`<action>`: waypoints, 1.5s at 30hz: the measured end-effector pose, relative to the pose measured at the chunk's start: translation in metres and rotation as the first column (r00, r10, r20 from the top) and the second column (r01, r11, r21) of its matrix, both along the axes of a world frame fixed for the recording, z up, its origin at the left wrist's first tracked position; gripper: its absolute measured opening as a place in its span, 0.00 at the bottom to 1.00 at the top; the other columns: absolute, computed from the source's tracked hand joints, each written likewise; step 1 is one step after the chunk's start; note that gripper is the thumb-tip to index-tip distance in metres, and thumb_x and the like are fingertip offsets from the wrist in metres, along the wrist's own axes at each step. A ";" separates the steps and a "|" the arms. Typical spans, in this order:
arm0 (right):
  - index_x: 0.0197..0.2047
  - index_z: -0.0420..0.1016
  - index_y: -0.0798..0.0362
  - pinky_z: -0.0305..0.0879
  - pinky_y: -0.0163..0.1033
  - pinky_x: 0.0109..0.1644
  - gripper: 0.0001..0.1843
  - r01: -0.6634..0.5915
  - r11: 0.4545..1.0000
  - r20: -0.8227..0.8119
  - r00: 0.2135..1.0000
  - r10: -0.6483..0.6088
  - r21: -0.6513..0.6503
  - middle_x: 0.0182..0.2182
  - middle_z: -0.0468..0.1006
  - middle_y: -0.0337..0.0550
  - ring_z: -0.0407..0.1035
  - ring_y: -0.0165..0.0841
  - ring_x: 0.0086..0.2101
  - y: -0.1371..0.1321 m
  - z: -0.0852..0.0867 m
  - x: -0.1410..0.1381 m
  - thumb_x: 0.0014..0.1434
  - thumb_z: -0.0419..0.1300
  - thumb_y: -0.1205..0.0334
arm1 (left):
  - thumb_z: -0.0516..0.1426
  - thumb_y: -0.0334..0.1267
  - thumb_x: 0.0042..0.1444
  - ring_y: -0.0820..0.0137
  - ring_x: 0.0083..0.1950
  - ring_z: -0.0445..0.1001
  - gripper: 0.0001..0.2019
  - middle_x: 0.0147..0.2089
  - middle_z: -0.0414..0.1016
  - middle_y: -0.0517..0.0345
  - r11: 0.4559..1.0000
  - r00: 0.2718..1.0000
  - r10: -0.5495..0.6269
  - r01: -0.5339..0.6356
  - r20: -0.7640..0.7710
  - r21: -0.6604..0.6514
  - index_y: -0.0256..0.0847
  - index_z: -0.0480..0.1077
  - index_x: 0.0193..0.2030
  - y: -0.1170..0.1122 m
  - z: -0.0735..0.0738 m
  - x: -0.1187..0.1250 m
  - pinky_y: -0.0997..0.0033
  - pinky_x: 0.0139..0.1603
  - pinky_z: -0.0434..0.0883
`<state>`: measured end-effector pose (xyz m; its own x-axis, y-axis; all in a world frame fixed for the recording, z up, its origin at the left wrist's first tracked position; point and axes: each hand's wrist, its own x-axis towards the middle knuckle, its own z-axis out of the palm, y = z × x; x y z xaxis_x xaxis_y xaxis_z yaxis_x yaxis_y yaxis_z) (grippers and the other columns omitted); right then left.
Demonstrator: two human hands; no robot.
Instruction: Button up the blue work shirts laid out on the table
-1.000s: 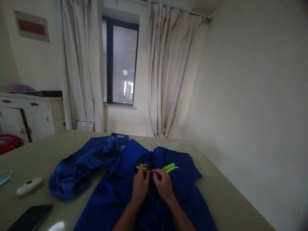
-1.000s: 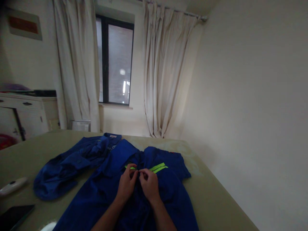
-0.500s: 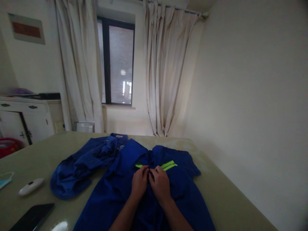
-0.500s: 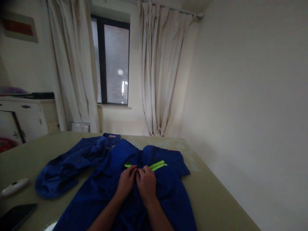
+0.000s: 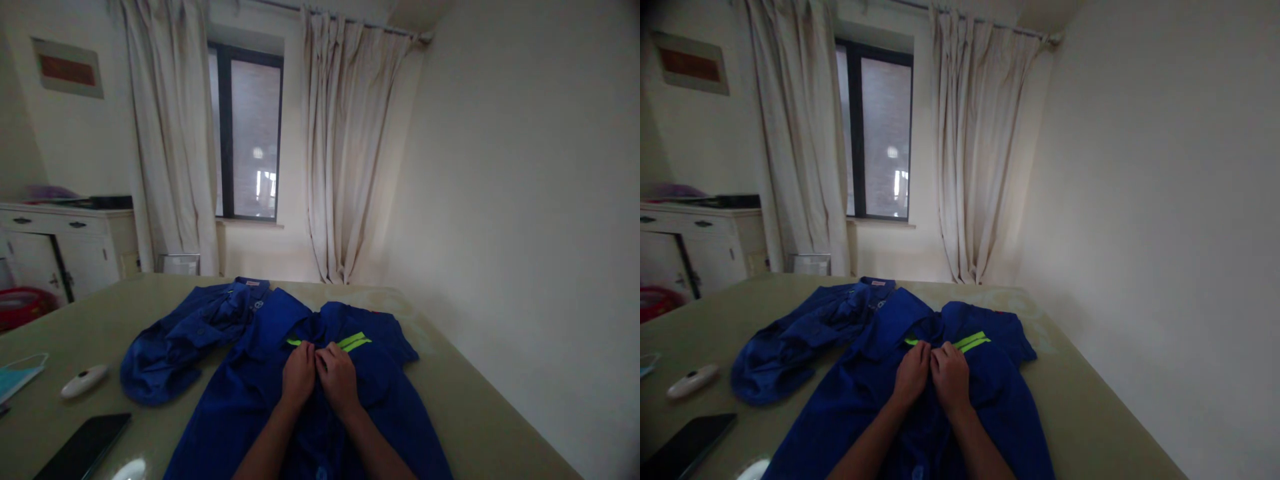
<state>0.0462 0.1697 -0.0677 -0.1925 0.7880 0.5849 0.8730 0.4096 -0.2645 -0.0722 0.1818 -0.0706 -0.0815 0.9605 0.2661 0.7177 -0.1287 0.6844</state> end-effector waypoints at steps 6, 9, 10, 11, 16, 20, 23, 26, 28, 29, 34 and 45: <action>0.38 0.78 0.48 0.59 0.36 0.43 0.11 -0.040 0.999 0.017 0.999 0.041 -0.010 0.36 0.75 0.39 0.71 0.32 0.37 0.001 0.001 -0.001 0.69 0.55 0.66 | 0.42 0.37 0.70 0.62 0.46 0.70 0.16 0.43 0.72 0.51 0.988 0.999 0.040 -0.035 -0.031 0.152 0.41 0.68 0.37 -0.001 -0.002 0.000 0.64 0.49 0.66; 0.40 0.78 0.47 0.60 0.35 0.44 0.11 -0.058 0.998 0.011 0.998 0.058 -0.019 0.36 0.76 0.39 0.71 0.32 0.38 0.000 0.002 0.000 0.69 0.55 0.66 | 0.42 0.35 0.70 0.61 0.46 0.69 0.16 0.44 0.71 0.51 0.978 0.998 0.039 -0.028 -0.052 0.205 0.41 0.69 0.38 -0.003 0.000 0.000 0.61 0.51 0.66; 0.40 0.78 0.47 0.60 0.35 0.44 0.11 -0.059 0.998 -0.003 0.998 0.059 -0.024 0.36 0.76 0.39 0.71 0.33 0.38 0.000 0.003 0.000 0.69 0.55 0.66 | 0.43 0.34 0.70 0.61 0.46 0.68 0.16 0.44 0.71 0.51 0.974 0.998 0.029 -0.016 -0.058 0.224 0.41 0.70 0.39 -0.004 0.001 -0.001 0.61 0.51 0.66; 0.39 0.78 0.48 0.61 0.35 0.45 0.11 -0.052 0.998 -0.023 0.998 0.051 -0.032 0.36 0.76 0.39 0.72 0.33 0.39 0.000 0.003 0.000 0.69 0.54 0.66 | 0.43 0.34 0.70 0.61 0.46 0.68 0.16 0.45 0.72 0.52 0.970 0.998 0.012 0.004 -0.065 0.244 0.41 0.70 0.40 -0.004 0.002 -0.001 0.60 0.52 0.66; 0.34 0.77 0.49 0.64 0.36 0.41 0.11 0.071 0.995 -0.175 0.981 -0.083 -0.077 0.36 0.76 0.41 0.73 0.34 0.36 -0.002 0.005 0.002 0.66 0.56 0.66 | 0.43 0.35 0.71 0.63 0.46 0.70 0.16 0.42 0.76 0.54 0.956 0.989 -0.118 0.138 -0.093 0.257 0.43 0.72 0.42 -0.008 0.007 0.000 0.63 0.51 0.67; 0.36 0.78 0.50 0.68 0.39 0.41 0.11 0.089 0.993 -0.359 0.927 -0.110 -0.073 0.37 0.78 0.46 0.75 0.38 0.36 0.004 0.002 0.007 0.65 0.55 0.59 | 0.44 0.30 0.68 0.64 0.51 0.72 0.18 0.49 0.79 0.54 0.971 0.976 -0.147 0.173 -0.161 0.163 0.44 0.72 0.53 -0.009 0.008 0.001 0.68 0.54 0.68; 0.44 0.80 0.54 0.71 0.44 0.47 0.18 0.077 0.995 -0.532 0.841 -0.097 -0.061 0.41 0.81 0.52 0.77 0.42 0.41 0.013 -0.004 0.014 0.66 0.53 0.52 | 0.45 0.26 0.64 0.63 0.57 0.72 0.22 0.56 0.77 0.50 0.983 0.960 -0.124 0.153 -0.252 0.099 0.41 0.70 0.59 -0.008 0.007 0.001 0.64 0.59 0.67; 0.52 0.79 0.56 0.72 0.46 0.53 0.27 0.022 0.992 -0.652 0.752 -0.099 -0.124 0.47 0.82 0.56 0.77 0.44 0.46 0.021 -0.008 0.020 0.67 0.50 0.45 | 0.46 0.29 0.64 0.60 0.63 0.69 0.21 0.62 0.74 0.46 0.982 0.945 -0.123 0.159 -0.303 0.097 0.38 0.70 0.60 -0.005 0.005 -0.002 0.54 0.69 0.58; 0.57 0.76 0.56 0.71 0.46 0.55 0.30 -0.056 0.981 -0.668 0.739 -0.086 -0.188 0.49 0.82 0.55 0.77 0.44 0.48 0.023 -0.008 0.022 0.67 0.49 0.43 | 0.46 0.33 0.66 0.59 0.69 0.65 0.21 0.67 0.69 0.44 0.981 0.922 -0.137 0.178 -0.363 0.082 0.38 0.69 0.62 0.000 0.003 -0.007 0.49 0.74 0.50; 0.59 0.75 0.56 0.71 0.46 0.56 0.30 -0.101 0.972 -0.655 0.753 -0.066 -0.214 0.50 0.82 0.54 0.77 0.43 0.49 0.023 -0.008 0.022 0.67 0.50 0.43 | 0.45 0.35 0.67 0.59 0.71 0.62 0.21 0.69 0.67 0.44 0.981 0.908 -0.141 0.181 -0.395 0.066 0.38 0.68 0.63 0.003 0.002 -0.009 0.48 0.74 0.49; 0.62 0.74 0.55 0.64 0.48 0.64 0.26 -0.119 0.966 -0.419 0.908 0.012 -0.230 0.57 0.78 0.52 0.71 0.44 0.58 0.031 -0.009 0.019 0.66 0.54 0.51 | 0.44 0.42 0.69 0.57 0.75 0.55 0.24 0.74 0.60 0.47 0.983 0.892 -0.173 0.183 -0.417 -0.017 0.40 0.64 0.67 0.023 0.001 -0.021 0.45 0.73 0.53; 0.61 0.72 0.59 0.64 0.51 0.61 0.26 0.064 0.992 -0.304 0.948 -0.094 -0.109 0.57 0.76 0.60 0.70 0.47 0.57 0.101 -0.009 0.022 0.66 0.54 0.53 | 0.50 0.39 0.63 0.56 0.73 0.59 0.28 0.75 0.57 0.53 0.964 0.927 -0.267 0.259 -0.265 -0.065 0.50 0.61 0.70 -0.055 0.004 -0.042 0.48 0.73 0.58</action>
